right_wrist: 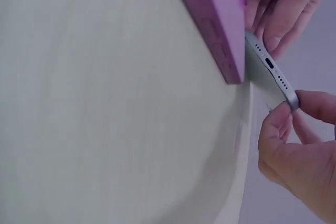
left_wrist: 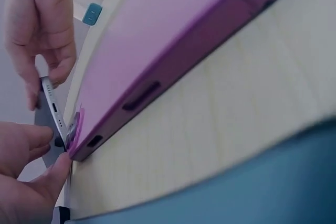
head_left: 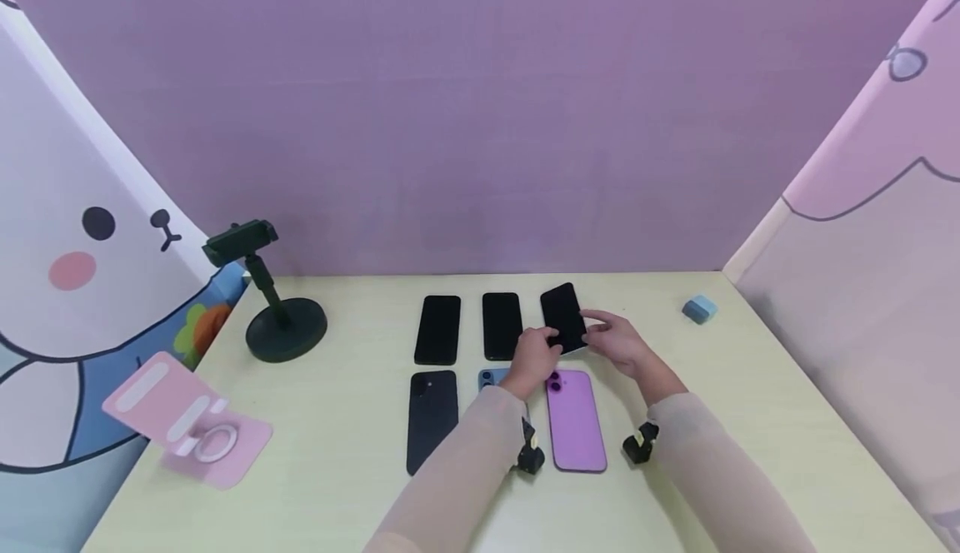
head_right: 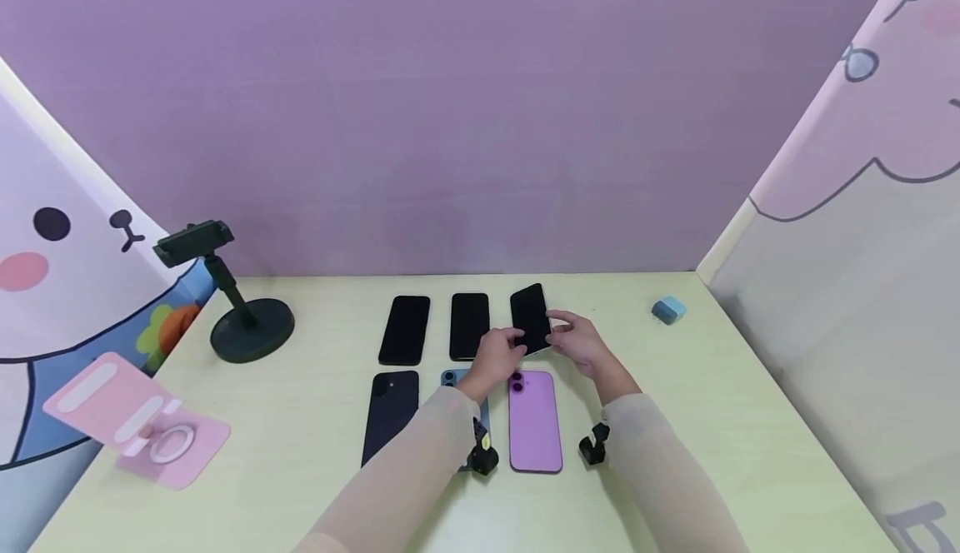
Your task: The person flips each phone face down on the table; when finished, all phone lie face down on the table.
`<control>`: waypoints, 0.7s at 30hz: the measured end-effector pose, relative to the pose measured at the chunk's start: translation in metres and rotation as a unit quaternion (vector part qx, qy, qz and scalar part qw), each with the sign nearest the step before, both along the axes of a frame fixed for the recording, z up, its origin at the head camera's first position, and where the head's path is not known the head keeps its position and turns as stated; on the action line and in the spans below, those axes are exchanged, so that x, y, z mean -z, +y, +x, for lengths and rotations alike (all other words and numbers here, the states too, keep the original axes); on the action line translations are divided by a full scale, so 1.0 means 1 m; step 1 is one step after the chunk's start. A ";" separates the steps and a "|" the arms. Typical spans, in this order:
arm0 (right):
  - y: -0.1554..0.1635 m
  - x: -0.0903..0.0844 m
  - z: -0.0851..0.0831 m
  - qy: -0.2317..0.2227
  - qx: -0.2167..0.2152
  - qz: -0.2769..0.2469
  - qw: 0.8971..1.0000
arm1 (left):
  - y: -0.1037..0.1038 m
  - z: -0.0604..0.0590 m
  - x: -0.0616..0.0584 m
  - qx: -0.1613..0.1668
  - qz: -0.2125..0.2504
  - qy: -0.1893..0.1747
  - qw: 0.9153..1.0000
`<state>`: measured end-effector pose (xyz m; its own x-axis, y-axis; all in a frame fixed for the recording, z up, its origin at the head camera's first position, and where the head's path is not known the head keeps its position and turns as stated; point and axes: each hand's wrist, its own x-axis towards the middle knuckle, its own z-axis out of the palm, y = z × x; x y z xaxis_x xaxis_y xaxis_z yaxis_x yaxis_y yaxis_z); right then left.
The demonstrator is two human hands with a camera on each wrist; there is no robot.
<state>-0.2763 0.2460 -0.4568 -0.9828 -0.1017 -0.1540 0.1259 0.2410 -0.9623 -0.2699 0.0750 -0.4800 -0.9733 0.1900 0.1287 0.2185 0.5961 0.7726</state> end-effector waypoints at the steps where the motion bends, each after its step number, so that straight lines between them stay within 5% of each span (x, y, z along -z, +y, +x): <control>1: 0.000 -0.001 0.000 0.000 0.002 -0.014 1.000 | 0.001 0.000 -0.001 -0.001 0.005 0.001 1.000; 13: -0.006 -0.011 0.011 0.005 -0.022 -0.099 0.995 | 0.010 0.004 -0.003 0.004 0.102 -0.001 0.995; 21: -0.006 -0.009 0.015 0.012 -0.026 -0.105 0.994 | 0.016 0.004 -0.003 0.003 0.219 -0.057 0.974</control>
